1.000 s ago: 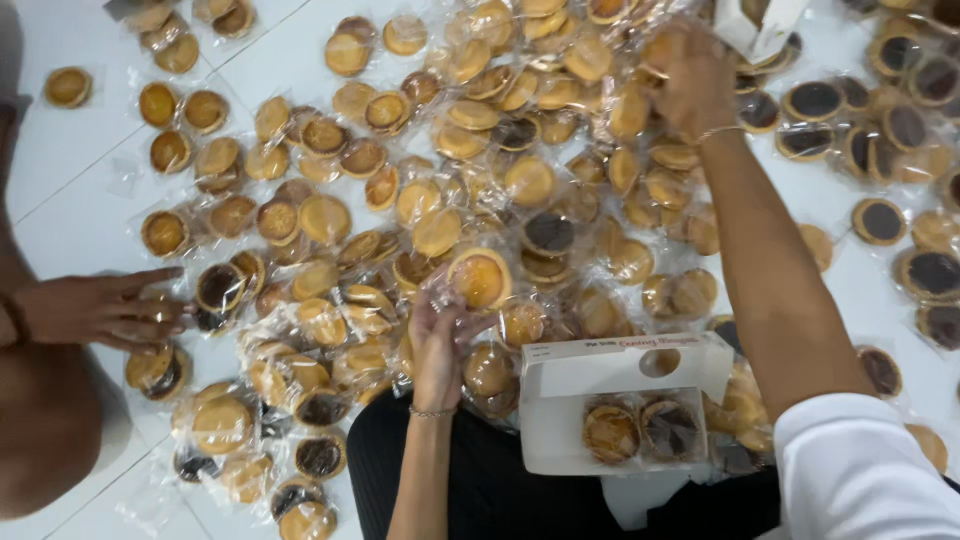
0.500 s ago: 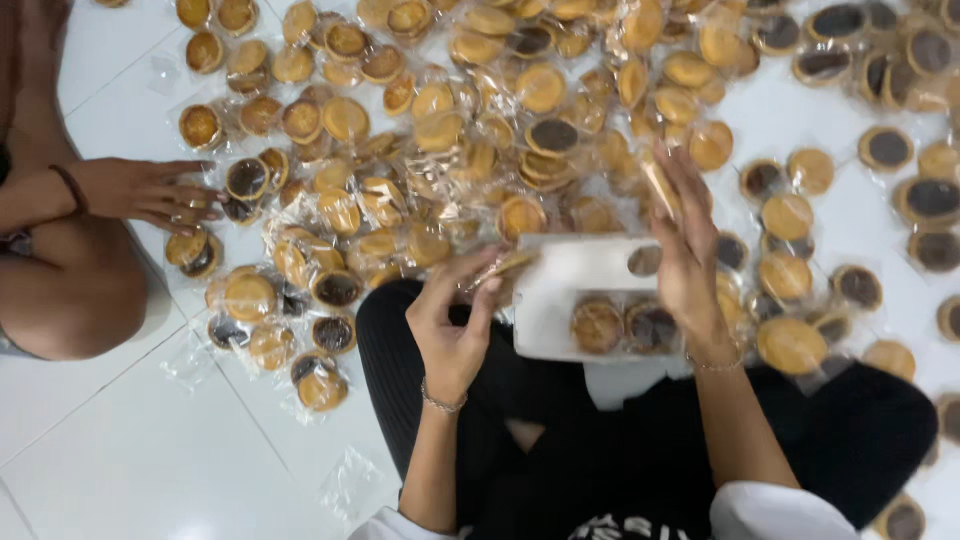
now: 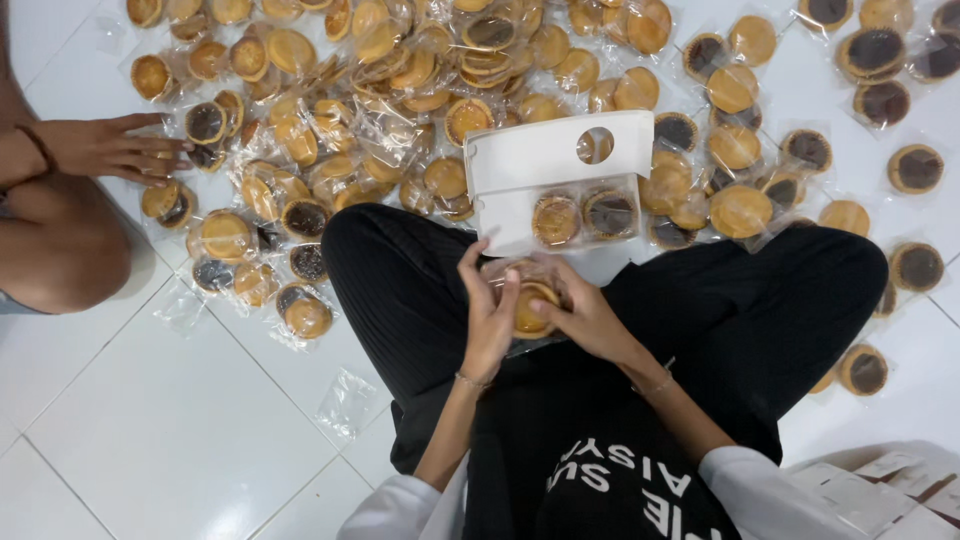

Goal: The person sits on the floor and packs individually wrapped pastries into white cardboard boxes. They pick up the pastries, place them into the box, and then close the box before moving it aside to repeat the process.

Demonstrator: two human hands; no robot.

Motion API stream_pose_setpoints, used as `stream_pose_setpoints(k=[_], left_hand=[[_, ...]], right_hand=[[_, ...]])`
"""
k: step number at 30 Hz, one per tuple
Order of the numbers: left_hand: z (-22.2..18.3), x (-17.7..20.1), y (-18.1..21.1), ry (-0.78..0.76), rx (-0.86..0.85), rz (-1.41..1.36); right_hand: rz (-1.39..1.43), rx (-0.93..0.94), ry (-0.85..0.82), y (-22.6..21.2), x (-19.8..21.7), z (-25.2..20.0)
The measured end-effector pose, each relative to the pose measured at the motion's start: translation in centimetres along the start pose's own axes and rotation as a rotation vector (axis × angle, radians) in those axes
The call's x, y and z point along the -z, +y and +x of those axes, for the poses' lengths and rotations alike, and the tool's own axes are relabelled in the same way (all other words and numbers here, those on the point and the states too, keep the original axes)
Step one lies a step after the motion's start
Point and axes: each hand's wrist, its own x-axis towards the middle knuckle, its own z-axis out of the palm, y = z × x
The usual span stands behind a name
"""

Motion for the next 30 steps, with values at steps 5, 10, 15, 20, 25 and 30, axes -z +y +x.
stream_pose_setpoints(k=[5,10,15,20,25,30], left_hand=[[5.8,-0.4,-1.2,0.141,-0.07,0.2],[11.5,1.9,-3.1,0.138,-0.016,0.29],[13.1,3.0,-4.9,0.031,0.235,0.36],[15.1,2.8,-6.6,0.04,0.147,0.531],[22.2,3.6,-3.6,-0.155,-0.082,0.82],[18.8,6.6,-0.8,-0.578,-0.422,1.03]], right_hand=[[-0.428,0.162,0.535,3.5,1.1,8.9],[-0.892,0.275,0.528,3.2,-0.7,9.6],[-0.861,0.298,0.39,7.3,-1.1,9.4],[-0.5,0.503,0.999,2.5,4.7,9.2],[-0.424,0.116,0.66,2.1,17.9,10.6],[-0.956,0.178,0.249,4.3,20.6,7.4]])
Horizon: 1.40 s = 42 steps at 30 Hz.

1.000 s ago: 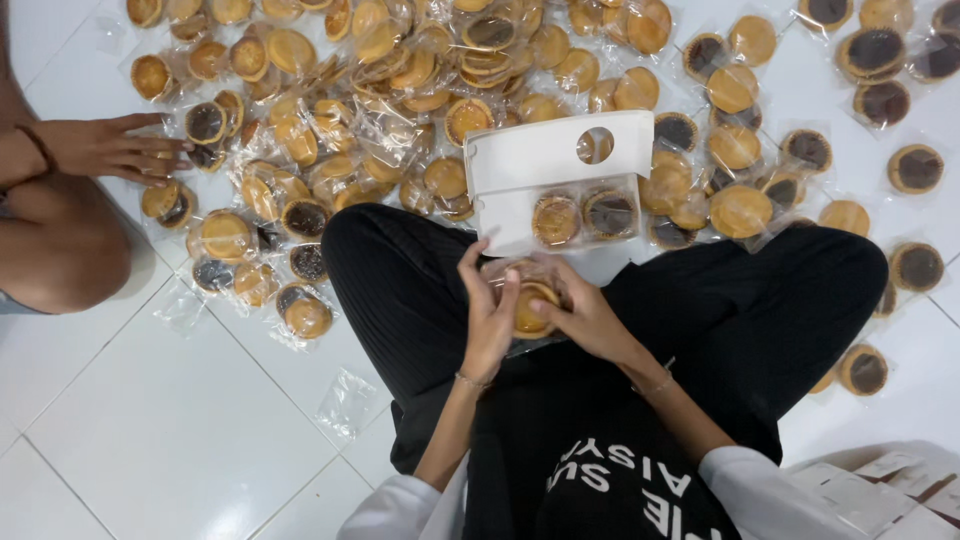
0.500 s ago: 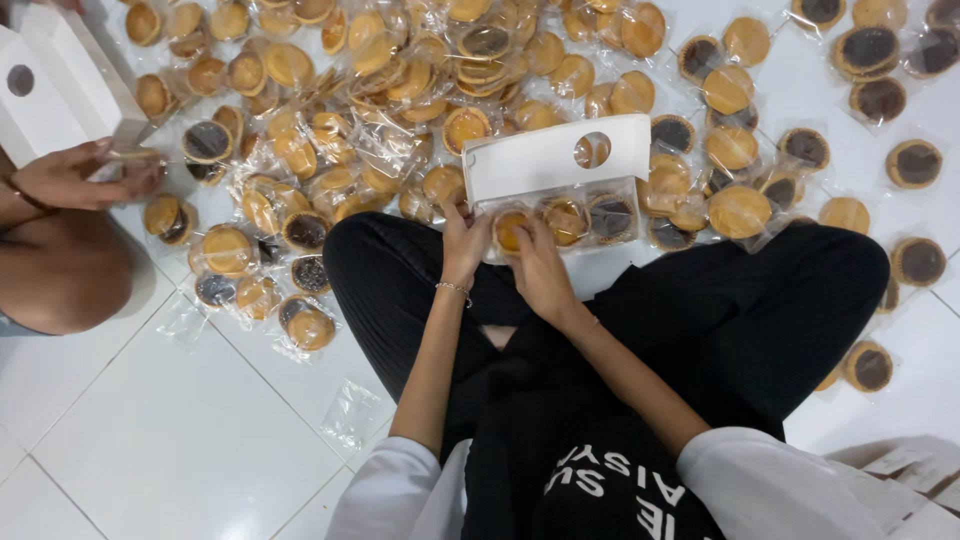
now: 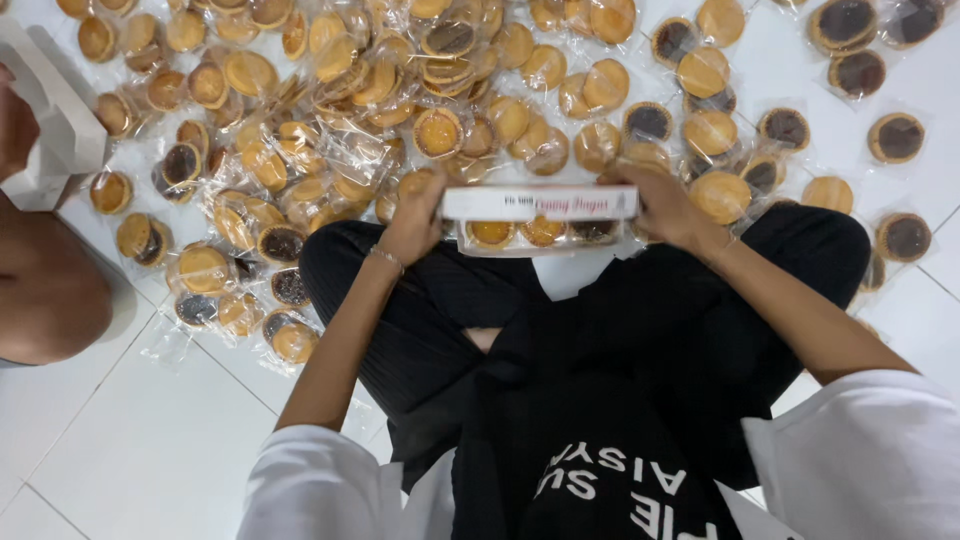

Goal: The person sits on the floor and packs individually wrapped pastries into white cardboard boxes. They pick up the pastries, place them into the box, and then close the box before moving it aside to repeat the process.

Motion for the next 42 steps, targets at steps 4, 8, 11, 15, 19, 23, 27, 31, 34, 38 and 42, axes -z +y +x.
stream_pose_setpoints(k=[4,8,11,15,19,23,27,31,34,38,42], left_hand=[[-2.9,-0.7,1.7,-0.254,-0.208,0.272],[-0.6,-3.1,2.0,-0.508,-0.1,0.658],[0.7,-5.7,5.8,-0.555,-0.15,0.776],[0.8,-7.4,4.2,-0.43,-0.219,0.737],[1.2,-6.8,4.5,-0.449,-0.21,0.716],[0.9,-6.6,4.8,-0.387,-0.281,0.819],[2.4,-8.9,2.2,-0.398,-0.276,0.659],[3.1,-8.4,0.0,-0.314,-0.289,0.588],[3.9,-8.6,-1.6,-0.271,-0.247,0.575],[4.5,-8.4,-1.9,-0.213,-0.227,0.62],[5.1,-8.3,-1.5,-0.168,-0.255,0.632]], right_hand=[[-0.489,0.394,-0.182,-3.4,0.6,-3.8],[-0.762,0.247,-0.468,-4.0,0.1,-3.0],[-0.69,0.249,-0.474,-6.6,0.0,-2.4],[-0.574,0.11,-0.648,-7.4,1.0,-2.0],[-0.77,0.221,-0.371,-6.1,-2.3,-3.7],[-0.769,0.281,-0.138,-5.7,-3.5,-4.2],[-0.779,0.352,-0.024,-3.0,-5.1,-1.4],[-0.691,0.442,0.002,-2.6,-5.2,2.1],[-0.655,0.415,-0.044,-2.5,-5.4,4.0],[-0.661,0.312,-0.186,-2.6,-5.0,5.3],[-0.668,0.322,-0.182,-2.3,-5.1,5.4]])
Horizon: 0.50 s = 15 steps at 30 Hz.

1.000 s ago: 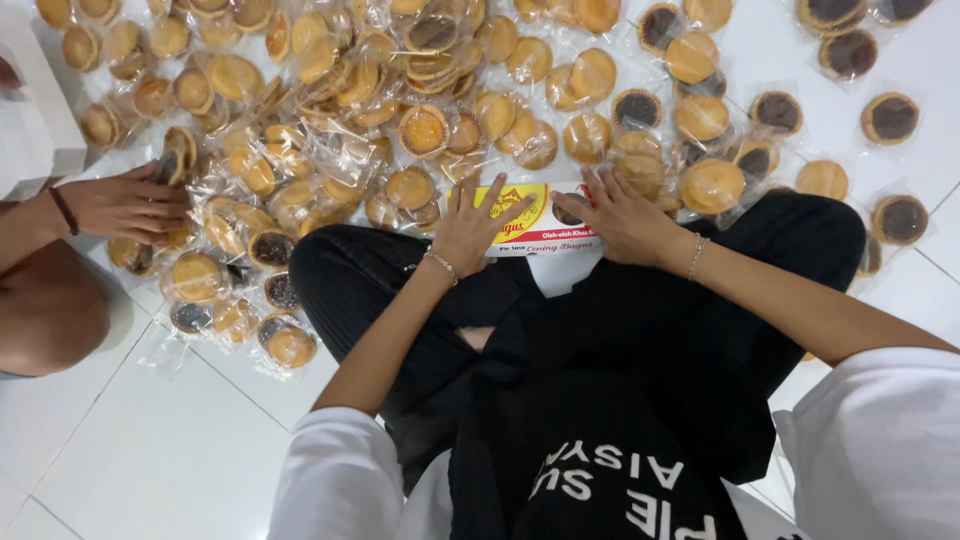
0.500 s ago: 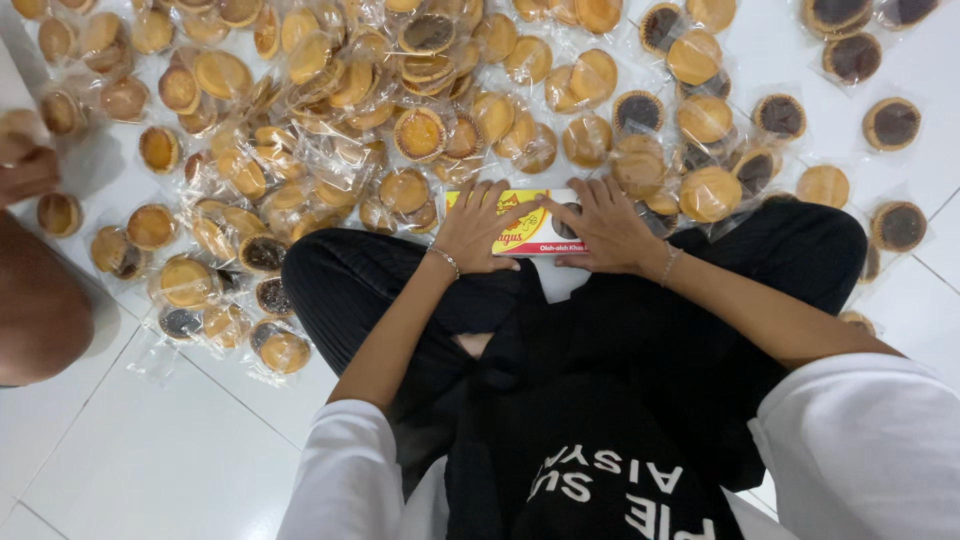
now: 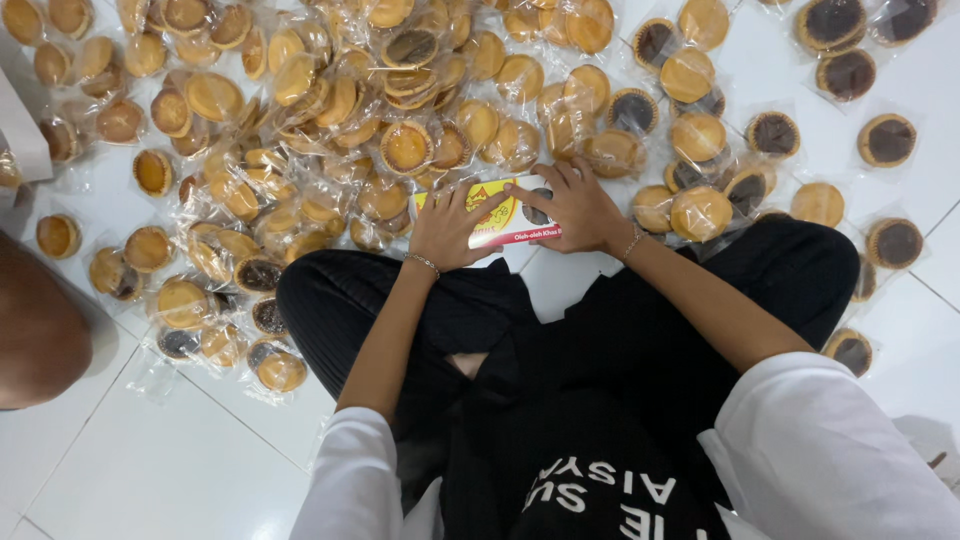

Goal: The person sits on the floor and packs individually wrapped pastries into white cardboard boxes. They pick up the pastries, place them into the box, and then close the box before moving it aside to repeat the process.

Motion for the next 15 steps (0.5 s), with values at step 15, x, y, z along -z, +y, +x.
stream_pose_setpoints(k=[15], left_hand=[[-1.2,3.2,4.5,0.054,0.046,0.121]], right_hand=[[0.016,-0.061,0.026,-3.9,4.2,-2.2]])
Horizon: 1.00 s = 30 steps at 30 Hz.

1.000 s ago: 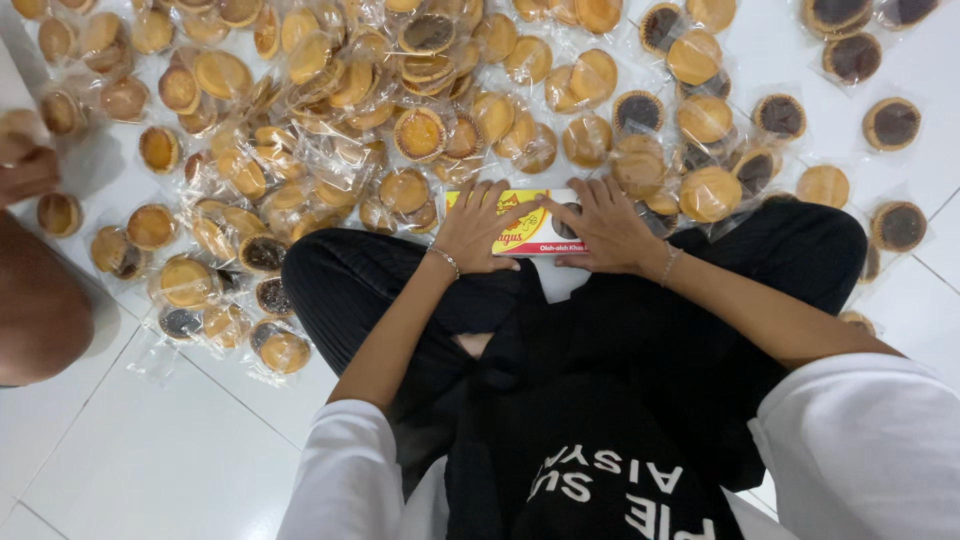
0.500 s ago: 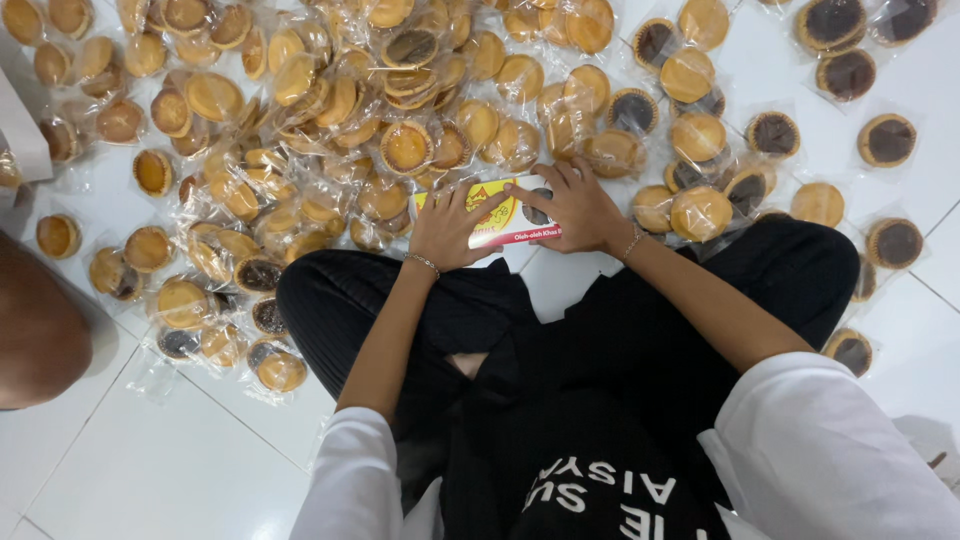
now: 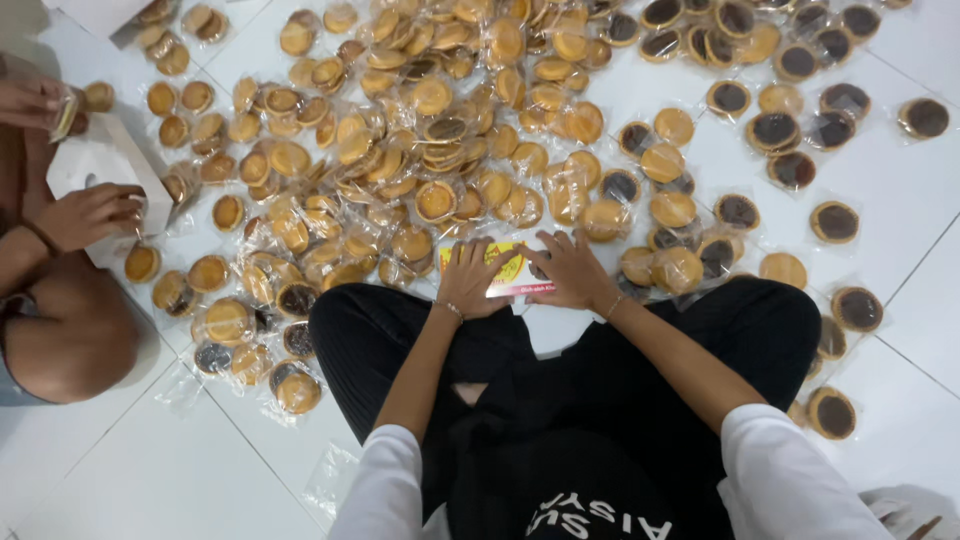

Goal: The person sits on the floor and packs individually wrapped pastries into white cardboard boxes. They pick up the pastries, place them into the box, and then close the box before moving it aside to repeat the process.

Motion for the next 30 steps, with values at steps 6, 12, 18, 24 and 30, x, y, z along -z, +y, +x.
stream_pose_setpoints(k=[6,12,18,24,30], left_hand=[[0.2,0.2,0.0,0.037,-0.035,0.004],[-1.5,-1.1,2.1,0.169,-0.053,0.039],[1.2,-4.1,5.1,0.383,-0.384,-0.271],[3.8,-3.9,4.3,-0.145,-0.087,-0.535],[5.2,-1.6,3.3,-0.01,-0.132,-0.707]], right_hand=[[0.015,-0.016,0.282,-0.8,0.6,-0.7],[0.199,0.04,-0.017,2.5,-1.1,-2.6],[0.14,-0.166,0.4,13.0,1.8,-0.8],[0.115,-0.822,0.974,25.2,6.9,11.2],[0.439,-0.835,0.218,31.6,9.9,20.0]])
